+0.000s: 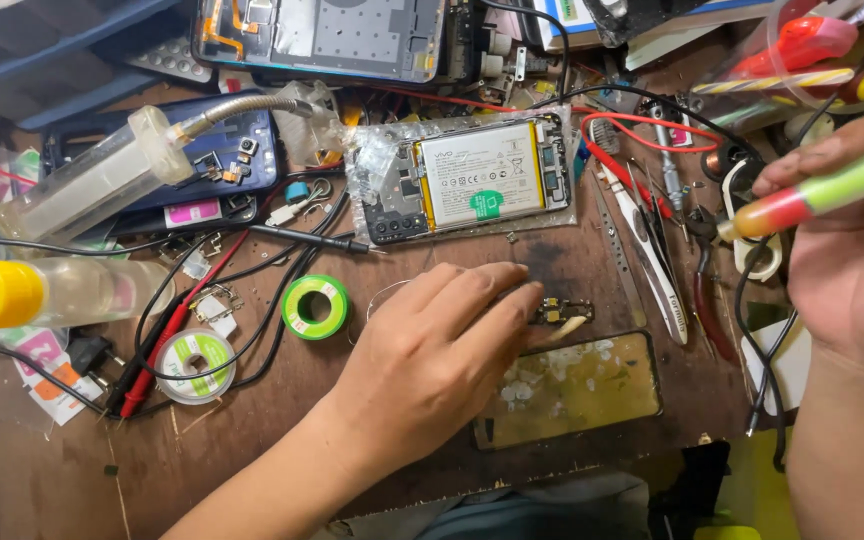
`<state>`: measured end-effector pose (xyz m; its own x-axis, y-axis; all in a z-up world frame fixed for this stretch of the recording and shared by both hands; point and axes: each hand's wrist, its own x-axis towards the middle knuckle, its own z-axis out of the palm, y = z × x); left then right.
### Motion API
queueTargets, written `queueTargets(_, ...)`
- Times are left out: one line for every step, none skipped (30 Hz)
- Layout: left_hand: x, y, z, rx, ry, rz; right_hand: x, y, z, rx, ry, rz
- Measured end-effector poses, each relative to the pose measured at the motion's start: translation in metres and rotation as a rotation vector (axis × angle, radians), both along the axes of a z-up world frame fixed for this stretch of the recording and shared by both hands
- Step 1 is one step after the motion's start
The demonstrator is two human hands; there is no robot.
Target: Soldering and repairing small components on a mobile phone circuit board using a soldering iron and tweezers.
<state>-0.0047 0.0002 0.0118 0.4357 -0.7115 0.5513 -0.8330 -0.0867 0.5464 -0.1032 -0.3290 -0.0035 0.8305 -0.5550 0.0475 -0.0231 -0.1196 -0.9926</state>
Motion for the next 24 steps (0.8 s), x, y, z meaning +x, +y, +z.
queueTargets(0.000, -0.005, 0.001, 0.002, -0.008, -0.006, 0.001, -0.001, 0.000, 0.002, -0.008, -0.006)
queueTargets(0.000, -0.010, 0.001, 0.072, -0.139, -0.034, 0.002, -0.002, 0.000, -0.091, -0.048, 0.025)
queueTargets(-0.003, -0.014, 0.001, 0.145, -0.262, -0.059, 0.002, -0.002, -0.001, -0.178, -0.082, 0.058)
queueTargets(-0.004, -0.024, 0.005, 0.151, -0.262, -0.060, 0.002, 0.004, 0.002, -0.173, -0.082, 0.057)
queueTargets(-0.005, -0.034, 0.008, 0.158, -0.318, -0.086, 0.004, 0.009, 0.004, -0.155, -0.088, 0.059)
queueTargets(-0.006, -0.043, 0.012, 0.165, -0.375, -0.111, 0.006, 0.015, 0.007, -0.137, -0.094, 0.060)
queueTargets(-0.004, -0.057, 0.007, 0.171, -0.378, -0.108, 0.004, 0.011, 0.003, -0.133, -0.099, 0.064)
queueTargets(-0.002, -0.070, 0.003, 0.197, -0.367, -0.130, 0.002, 0.007, 0.000, -0.164, -0.117, 0.095)
queueTargets(0.001, -0.084, -0.001, 0.223, -0.359, -0.152, 0.001, 0.003, -0.004, -0.196, -0.140, 0.126)
queueTargets(0.006, -0.094, -0.008, 0.228, -0.366, -0.148, -0.001, 0.000, -0.007, -0.192, -0.149, 0.129)
queueTargets(0.009, -0.105, -0.015, 0.258, -0.344, -0.190, -0.004, -0.004, -0.009, -0.209, -0.148, 0.118)
queueTargets(0.013, -0.115, -0.023, 0.287, -0.322, -0.232, -0.007, -0.007, -0.011, -0.226, -0.146, 0.107)
queueTargets(0.013, -0.123, -0.029, 0.288, -0.322, -0.228, -0.009, -0.016, -0.015, -0.226, -0.147, 0.110)
queueTargets(0.014, -0.131, -0.036, 0.287, -0.323, -0.241, -0.010, -0.025, -0.021, -0.131, -0.141, 0.091)
queueTargets(0.013, -0.138, -0.044, 0.283, -0.316, -0.256, -0.014, -0.033, -0.025, -0.038, -0.126, 0.071)
queueTargets(0.013, -0.141, -0.046, 0.282, -0.307, -0.254, -0.016, -0.038, -0.027, -0.038, -0.118, 0.074)
queueTargets(0.015, -0.143, -0.048, 0.275, -0.287, -0.275, -0.016, -0.042, -0.030, 0.051, -0.137, 0.054)
queueTargets(0.017, -0.145, -0.049, 0.268, -0.267, -0.295, -0.016, -0.046, -0.033, 0.142, -0.157, 0.033)
queueTargets(0.018, -0.146, -0.051, 0.264, -0.265, -0.296, -0.016, -0.047, -0.031, 0.138, -0.154, 0.033)
queueTargets(0.019, -0.147, -0.053, 0.258, -0.262, -0.300, -0.015, -0.048, -0.028, 0.178, -0.191, -0.009)
queueTargets(0.021, -0.147, -0.055, 0.254, -0.260, -0.304, -0.014, -0.049, -0.026, 0.221, -0.230, -0.051)
queueTargets(0.023, -0.146, -0.056, 0.252, -0.260, -0.305, -0.016, -0.051, -0.026, 0.219, -0.230, -0.052)
queueTargets(0.024, -0.145, -0.057, 0.245, -0.244, -0.315, -0.017, -0.053, -0.026, 0.217, -0.213, -0.064)
queueTargets(0.025, -0.144, -0.058, 0.239, -0.228, -0.325, -0.019, -0.055, -0.026, 0.215, -0.197, -0.077)
